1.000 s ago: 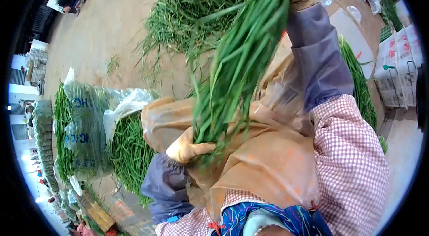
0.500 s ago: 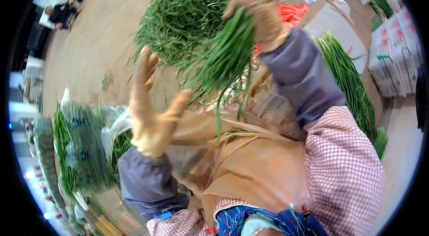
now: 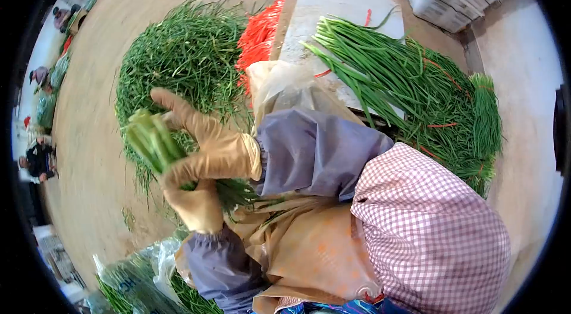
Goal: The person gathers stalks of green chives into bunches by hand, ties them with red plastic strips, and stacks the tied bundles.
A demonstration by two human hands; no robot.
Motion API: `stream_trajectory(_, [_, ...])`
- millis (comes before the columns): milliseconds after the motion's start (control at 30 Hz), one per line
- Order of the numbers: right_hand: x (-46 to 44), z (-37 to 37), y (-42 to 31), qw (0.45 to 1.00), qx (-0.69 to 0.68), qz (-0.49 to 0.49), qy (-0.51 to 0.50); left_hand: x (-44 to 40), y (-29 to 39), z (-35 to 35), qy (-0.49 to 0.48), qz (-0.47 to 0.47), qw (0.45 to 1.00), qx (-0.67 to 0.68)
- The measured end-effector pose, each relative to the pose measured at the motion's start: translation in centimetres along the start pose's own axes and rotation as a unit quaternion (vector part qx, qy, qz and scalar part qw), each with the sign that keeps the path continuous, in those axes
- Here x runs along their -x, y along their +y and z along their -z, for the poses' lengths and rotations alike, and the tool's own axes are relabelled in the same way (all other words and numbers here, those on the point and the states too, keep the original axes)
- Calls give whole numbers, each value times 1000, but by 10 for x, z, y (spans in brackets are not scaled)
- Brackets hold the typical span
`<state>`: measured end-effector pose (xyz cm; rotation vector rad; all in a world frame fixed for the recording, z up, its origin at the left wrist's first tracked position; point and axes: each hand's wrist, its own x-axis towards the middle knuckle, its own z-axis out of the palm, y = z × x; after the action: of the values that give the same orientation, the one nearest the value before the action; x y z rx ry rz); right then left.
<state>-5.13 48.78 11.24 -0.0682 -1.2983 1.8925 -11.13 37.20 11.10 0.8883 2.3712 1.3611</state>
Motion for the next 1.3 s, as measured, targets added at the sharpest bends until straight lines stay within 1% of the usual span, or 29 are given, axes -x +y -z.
stream_trajectory(67, [11,12,-6,989,-78,-118,-42,-2,11,-10,-47,-36,991,124])
stream_trajectory(133, [21,19,-1,983,-84,-148,-67,-4,15,-27,-73,-89,979,168])
stream_trajectory(167, [24,21,-7,989,-59,-139,8,-5,16,-33,-92,-58,969,221])
stream_trajectory(200, [24,26,-11,986,-67,-151,17,-5,21,-40,-108,-26,956,273])
stream_trajectory(267, [23,36,-20,981,-81,-174,35,2,39,-50,-89,-112,988,63])
stream_trajectory(300, [22,37,-26,980,-131,-134,67,0,49,-47,-89,-153,983,-57])
stream_trajectory(333, [19,36,-31,972,-175,-106,116,1,53,-50,-112,-131,984,-37])
stream_trajectory(400, [4,54,-60,975,-150,-77,147,6,58,-56,-156,-84,984,4])
stream_trajectory(467, [-15,92,-93,977,-204,2,60,17,55,-65,-215,-122,969,14])
stream_trajectory(500, [-22,116,-119,993,-116,0,34,24,53,-68,-272,-76,959,11])
stream_trajectory(533, [-26,139,-143,986,-166,-21,-19,32,46,-72,-325,-27,945,9])
stream_trajectory(567, [-32,157,-178,989,-128,-52,-48,40,41,-76,-366,-66,928,20])
stream_trajectory(600, [-31,185,-199,975,-198,-91,-43,49,36,-82,-406,-106,907,33])
stream_trajectory(667, [-42,181,-268,989,-85,-120,-10,64,23,-94,-504,-107,857,-23])
stream_trajectory(700, [-47,179,-302,990,-30,-137,4,63,33,-89,-539,-127,832,17])
stream_trajectory(733, [-47,197,-328,983,68,-171,-22,62,39,-84,-569,-129,812,1])
stream_trajectory(767, [-47,215,-353,964,165,-200,-54,59,43,-78,-599,-131,790,-15])
stream_trajectory(800, [-53,248,-368,923,246,-242,-173,56,46,-73,-629,-134,765,-32])
stream_trajectory(833, [-45,249,-346,890,363,-263,-82,53,47,-67,-636,-88,766,-9])
stream_trajectory(900, [-28,250,-302,767,530,-346,104,56,43,-55,-582,-55,811,26])
stream_trajectory(933, [-17,226,-253,699,637,-297,131,60,39,-48,-548,-33,834,45])
stream_trajectory(967, [0,241,-210,574,811,-111,16,61,34,-43,-547,6,837,36])
stream_trajectory(1000, [8,242,-182,633,745,-208,18,62,29,-40,-537,-12,841,67])
stream_trajectory(1067, [14,271,-111,562,816,-127,51,68,8,-32,-468,-11,877,105])
stream_trajectory(1100, [7,249,-100,709,702,-30,-61,75,-6,-21,-439,-44,895,72])
stream_trajectory(1133, [17,284,-74,652,747,-130,4,84,-17,-11,-415,-77,906,33])
stream_trajectory(1233, [7,362,-58,512,844,-111,-110,117,-27,50,-312,15,949,52])
stream_trajectory(1267, [5,412,-61,558,808,-89,-164,132,-36,64,-275,36,956,90])
stream_trajectory(1300, [-14,375,-76,518,814,-186,-185,142,-44,80,-243,50,960,132])
